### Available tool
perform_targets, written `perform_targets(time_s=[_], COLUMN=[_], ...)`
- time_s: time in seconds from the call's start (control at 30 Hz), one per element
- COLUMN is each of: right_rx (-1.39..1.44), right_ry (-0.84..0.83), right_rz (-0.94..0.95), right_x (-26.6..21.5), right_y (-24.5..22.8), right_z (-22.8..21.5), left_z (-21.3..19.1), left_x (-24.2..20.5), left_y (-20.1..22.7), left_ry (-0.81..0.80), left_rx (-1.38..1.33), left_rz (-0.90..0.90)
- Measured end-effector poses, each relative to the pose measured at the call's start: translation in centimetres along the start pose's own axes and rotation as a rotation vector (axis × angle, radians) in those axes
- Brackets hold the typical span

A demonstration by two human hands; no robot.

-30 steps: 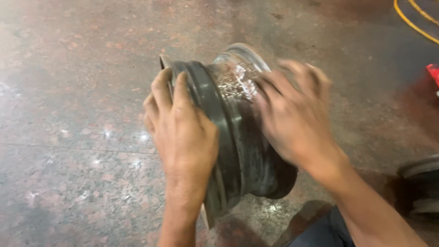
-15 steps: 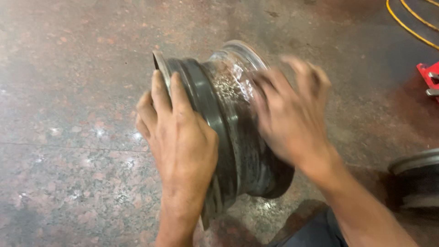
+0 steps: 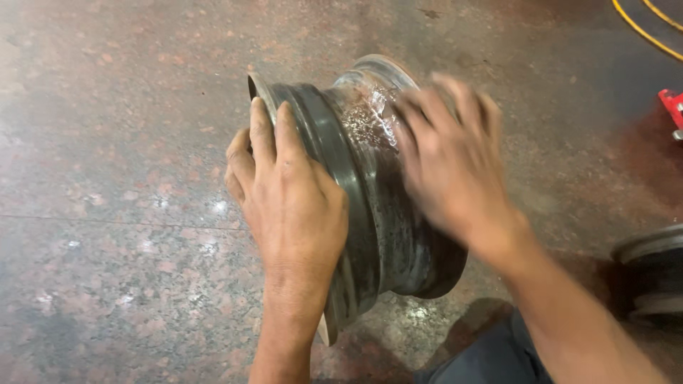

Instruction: The person is sanding a metal wheel rim using a sanding block. They hold the rim with one hand and rub the sanding block against the surface with the other hand, rotating the rim to cover different areas.

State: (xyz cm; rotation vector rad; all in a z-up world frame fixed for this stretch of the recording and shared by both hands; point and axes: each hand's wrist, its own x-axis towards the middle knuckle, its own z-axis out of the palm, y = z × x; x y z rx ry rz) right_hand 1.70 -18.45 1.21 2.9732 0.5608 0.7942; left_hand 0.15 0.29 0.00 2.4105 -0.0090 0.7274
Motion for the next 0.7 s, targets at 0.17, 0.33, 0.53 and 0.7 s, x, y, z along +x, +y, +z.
perform_targets(time_s=[0.17, 0.33, 0.53, 0.7], right_rx=[-0.018, 0.039, 0.190, 0.322], right_ry=[0.026, 0.036, 0.082, 0.013], right_rz=[0.064, 0.010, 0.109, 0.157], right_x=[-4.8, -0.4, -3.4, -1.8], right_y=[-1.9, -0.2, -0.8, -0.4], right_z=[-2.1, 0.1, -1.1, -0.4], left_z=[1.3, 0.6, 0.9, 0.2], left_x=[-0.8, -0.4, -0.9, -0.3], left_y=[0.0, -0.3, 0.2, 0.2], left_ry=[0.024, 0.022, 0.026, 0.020], left_rx=[0.032, 0.021, 0.029, 0.019], left_rz=[-0.010, 0.020, -0.004, -0.004])
